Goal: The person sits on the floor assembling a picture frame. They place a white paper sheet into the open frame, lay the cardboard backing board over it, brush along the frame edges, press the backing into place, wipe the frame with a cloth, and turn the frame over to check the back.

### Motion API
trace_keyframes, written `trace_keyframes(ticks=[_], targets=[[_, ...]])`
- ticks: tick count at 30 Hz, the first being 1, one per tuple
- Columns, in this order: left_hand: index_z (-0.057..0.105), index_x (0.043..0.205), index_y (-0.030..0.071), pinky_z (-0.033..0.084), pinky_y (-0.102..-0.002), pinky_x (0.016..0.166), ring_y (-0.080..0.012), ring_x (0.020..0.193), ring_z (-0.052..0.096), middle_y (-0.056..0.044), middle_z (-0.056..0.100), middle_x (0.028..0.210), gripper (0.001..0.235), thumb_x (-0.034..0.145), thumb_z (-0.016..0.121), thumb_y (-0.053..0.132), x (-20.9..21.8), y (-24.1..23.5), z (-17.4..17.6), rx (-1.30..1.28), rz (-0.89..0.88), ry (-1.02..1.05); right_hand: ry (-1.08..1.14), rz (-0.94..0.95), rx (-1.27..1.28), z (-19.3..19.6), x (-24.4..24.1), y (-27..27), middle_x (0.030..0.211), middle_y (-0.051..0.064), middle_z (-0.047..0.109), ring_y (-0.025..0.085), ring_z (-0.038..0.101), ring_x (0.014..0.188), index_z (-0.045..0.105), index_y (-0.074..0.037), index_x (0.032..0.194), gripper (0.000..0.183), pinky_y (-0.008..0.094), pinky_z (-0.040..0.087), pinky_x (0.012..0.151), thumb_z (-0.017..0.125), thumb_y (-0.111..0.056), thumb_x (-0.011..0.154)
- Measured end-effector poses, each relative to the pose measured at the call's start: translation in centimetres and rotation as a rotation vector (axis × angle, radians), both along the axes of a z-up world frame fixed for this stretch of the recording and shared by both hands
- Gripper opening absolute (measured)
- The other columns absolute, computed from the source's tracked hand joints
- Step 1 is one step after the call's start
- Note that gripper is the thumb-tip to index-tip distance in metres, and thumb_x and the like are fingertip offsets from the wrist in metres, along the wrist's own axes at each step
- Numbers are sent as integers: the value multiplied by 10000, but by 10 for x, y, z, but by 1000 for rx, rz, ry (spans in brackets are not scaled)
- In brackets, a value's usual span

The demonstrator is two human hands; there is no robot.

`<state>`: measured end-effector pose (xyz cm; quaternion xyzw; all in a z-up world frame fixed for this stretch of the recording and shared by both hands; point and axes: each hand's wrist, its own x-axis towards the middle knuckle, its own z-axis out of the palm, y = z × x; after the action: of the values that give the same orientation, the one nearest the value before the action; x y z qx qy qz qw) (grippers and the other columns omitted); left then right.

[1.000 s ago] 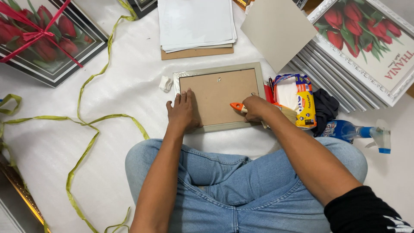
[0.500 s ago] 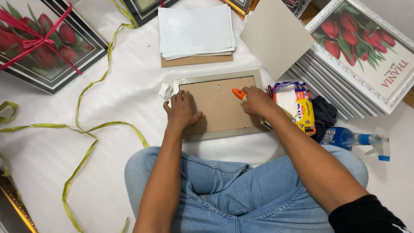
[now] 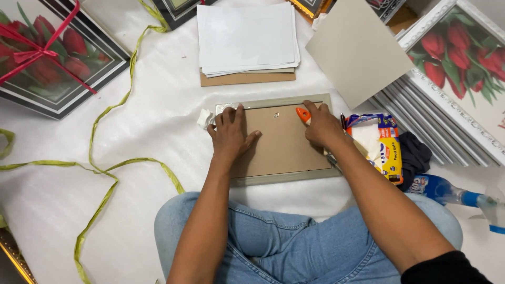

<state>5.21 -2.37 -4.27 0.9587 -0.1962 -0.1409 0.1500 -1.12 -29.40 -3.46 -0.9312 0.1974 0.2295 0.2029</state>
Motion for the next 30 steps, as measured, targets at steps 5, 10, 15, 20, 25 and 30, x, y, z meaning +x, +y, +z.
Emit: trace_keyframes(ticks=[5,10,15,20,25,30], targets=[[366,1573,230,345,-613,1074,-354,1377,346,-83,369,1483,885,848,726,587,3,-1,-4,-10,24,23,0,7,-6,11,-3,8,1289,238,494,547,638,1130,370,-171,1584,751,614,517,931,603,-97,874],[396,1545,239,341,-601,1079,-346,1379,353,-73,377,1481,856,840,750,572,4,0,1,-30,31,32,-16,-15,-22,14,-2,14,1286,235,487,564,637,1116,354,-170,1585,764,622,511,936,619,-91,873],[449,1506,238,368,-643,1060,-380,1349,401,-95,412,1458,843,801,802,540,4,-5,1,-17,31,-36,11,-61,48,27,-1,16,1301,246,480,556,619,1148,364,-171,1571,756,626,510,957,612,-50,867],[493,1477,229,377,-634,1040,-386,1322,411,-90,429,1414,791,809,806,514,-1,-9,12,0,25,-48,-33,-84,87,34,-7,17,1293,227,473,548,617,1162,381,-149,1559,723,619,512,956,555,-29,868],[501,1470,225,372,-650,1039,-396,1312,407,-87,424,1412,769,816,809,489,-2,-10,11,12,32,-56,-83,-84,110,20,-7,13,1278,232,474,547,625,1147,418,-140,1537,694,615,520,954,554,-21,867],[516,1456,223,345,-629,1063,-393,1320,396,-75,410,1432,769,818,782,559,-1,-10,6,33,57,-32,-102,-84,153,17,-8,11,1288,246,468,541,627,1150,420,-106,1539,699,602,523,963,561,-18,860]])
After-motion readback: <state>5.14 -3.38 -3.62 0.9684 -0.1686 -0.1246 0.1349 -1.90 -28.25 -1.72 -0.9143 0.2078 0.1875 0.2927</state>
